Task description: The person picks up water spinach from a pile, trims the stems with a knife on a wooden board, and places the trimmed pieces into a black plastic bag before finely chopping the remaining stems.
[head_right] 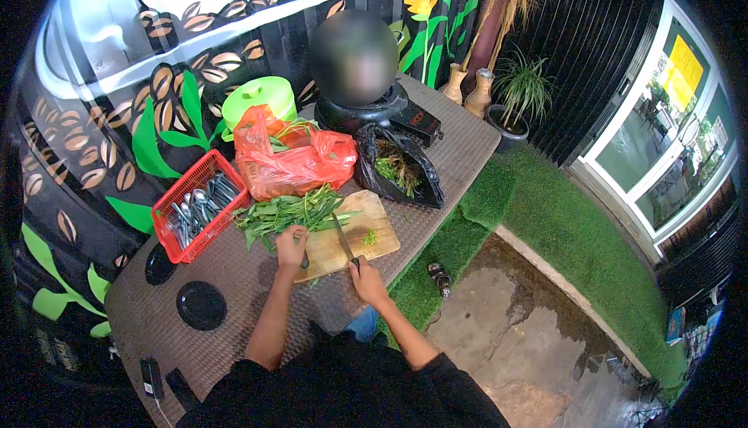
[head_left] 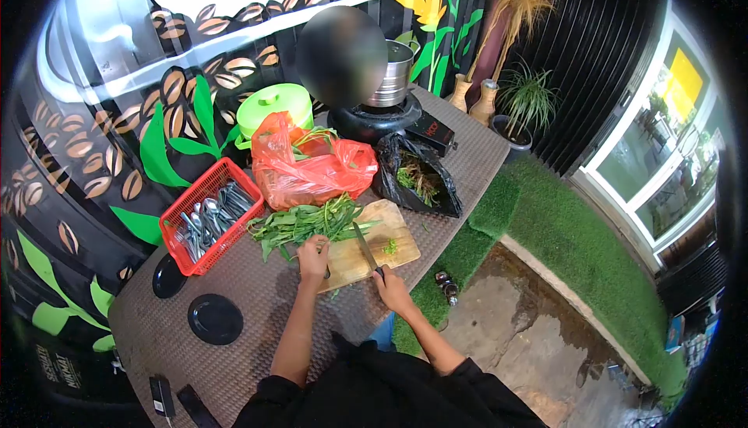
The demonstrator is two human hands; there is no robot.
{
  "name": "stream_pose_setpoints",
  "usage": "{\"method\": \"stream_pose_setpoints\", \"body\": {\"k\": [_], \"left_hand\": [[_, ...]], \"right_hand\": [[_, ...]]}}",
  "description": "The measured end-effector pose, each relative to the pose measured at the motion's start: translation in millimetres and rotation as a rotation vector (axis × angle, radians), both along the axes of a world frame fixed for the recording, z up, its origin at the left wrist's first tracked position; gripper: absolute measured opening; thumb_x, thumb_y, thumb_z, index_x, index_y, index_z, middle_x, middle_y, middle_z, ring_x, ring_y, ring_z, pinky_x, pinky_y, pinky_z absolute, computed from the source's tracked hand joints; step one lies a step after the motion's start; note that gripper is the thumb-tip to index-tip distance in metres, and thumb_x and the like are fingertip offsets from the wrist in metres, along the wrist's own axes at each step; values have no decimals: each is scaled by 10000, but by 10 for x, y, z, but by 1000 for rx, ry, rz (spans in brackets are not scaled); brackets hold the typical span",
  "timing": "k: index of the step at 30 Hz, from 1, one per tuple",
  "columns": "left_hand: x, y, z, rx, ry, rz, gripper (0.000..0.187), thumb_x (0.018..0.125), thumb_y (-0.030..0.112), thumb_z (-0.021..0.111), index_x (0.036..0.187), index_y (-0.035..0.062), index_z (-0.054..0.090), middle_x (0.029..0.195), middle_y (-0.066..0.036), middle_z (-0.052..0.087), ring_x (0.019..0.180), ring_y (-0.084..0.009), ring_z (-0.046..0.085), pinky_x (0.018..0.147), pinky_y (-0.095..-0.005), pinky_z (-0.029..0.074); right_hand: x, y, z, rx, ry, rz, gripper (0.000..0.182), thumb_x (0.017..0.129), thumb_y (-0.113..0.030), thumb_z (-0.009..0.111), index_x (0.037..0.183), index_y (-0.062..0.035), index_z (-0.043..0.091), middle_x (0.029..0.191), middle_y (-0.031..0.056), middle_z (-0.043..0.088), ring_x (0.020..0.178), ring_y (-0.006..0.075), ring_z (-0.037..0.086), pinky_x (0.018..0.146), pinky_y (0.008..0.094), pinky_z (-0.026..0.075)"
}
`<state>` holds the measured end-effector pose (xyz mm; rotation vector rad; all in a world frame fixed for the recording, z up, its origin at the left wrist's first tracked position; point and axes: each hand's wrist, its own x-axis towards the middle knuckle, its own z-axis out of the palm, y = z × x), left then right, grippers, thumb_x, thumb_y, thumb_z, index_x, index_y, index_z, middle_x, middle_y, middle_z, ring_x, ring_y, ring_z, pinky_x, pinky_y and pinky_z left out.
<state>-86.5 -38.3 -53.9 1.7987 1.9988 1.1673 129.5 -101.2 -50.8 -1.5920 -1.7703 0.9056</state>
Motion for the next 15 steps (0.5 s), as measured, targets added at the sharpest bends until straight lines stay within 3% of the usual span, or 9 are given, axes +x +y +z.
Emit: {"method": "stream_pose_setpoints", "body": {"k": [2, 5, 9, 11, 15], "left_hand": [[-63, 104, 4, 35, -388, -106, 150, 753, 71, 706, 898, 66, 665, 814, -73, 676, 758, -182, 647, 724, -301, 486], [-89, 169, 107, 21, -582, -133, 156, 755, 32, 714, 902, 3, 671, 820, -94, 685, 743, -139, 653, 672, -244, 502], [-81, 309, -24, 37, -870, -187, 178, 792, 76, 708, 928, -29, 660, 853, -79, 680, 760, -125, 642, 704, -244, 504], [8, 325, -72, 63, -1225, -162, 173, 817, 75, 688, 930, -50, 648, 886, -94, 671, 773, -132, 632, 724, -241, 505], [119, 347, 50, 108, -1350, -84, 169, 830, 63, 672, 947, -55, 643, 913, -112, 664, 791, -137, 623, 741, -243, 504]], "right_hand": [[-47, 66, -11, -18, -9, 3, 323, 936, -284, 461, 961, 38, 468, 825, 326, 574, 842, 490, 550, 692, 535, 417], [-111, 100, -20, -43, -17, 39, 327, 941, -291, 447, 973, 34, 464, 824, 322, 576, 839, 485, 553, 692, 532, 420], [-205, 129, -72, -19, -20, 76, 334, 944, -299, 438, 977, 32, 463, 797, 313, 576, 815, 474, 562, 684, 526, 423], [-221, 123, -91, -17, -28, 89, 336, 943, -301, 442, 973, 33, 464, 786, 309, 574, 806, 472, 563, 677, 520, 424], [-210, 126, -87, 29, 42, 139, 340, 940, -306, 454, 952, 34, 472, 757, 297, 569, 783, 465, 564, 657, 501, 428]]}}
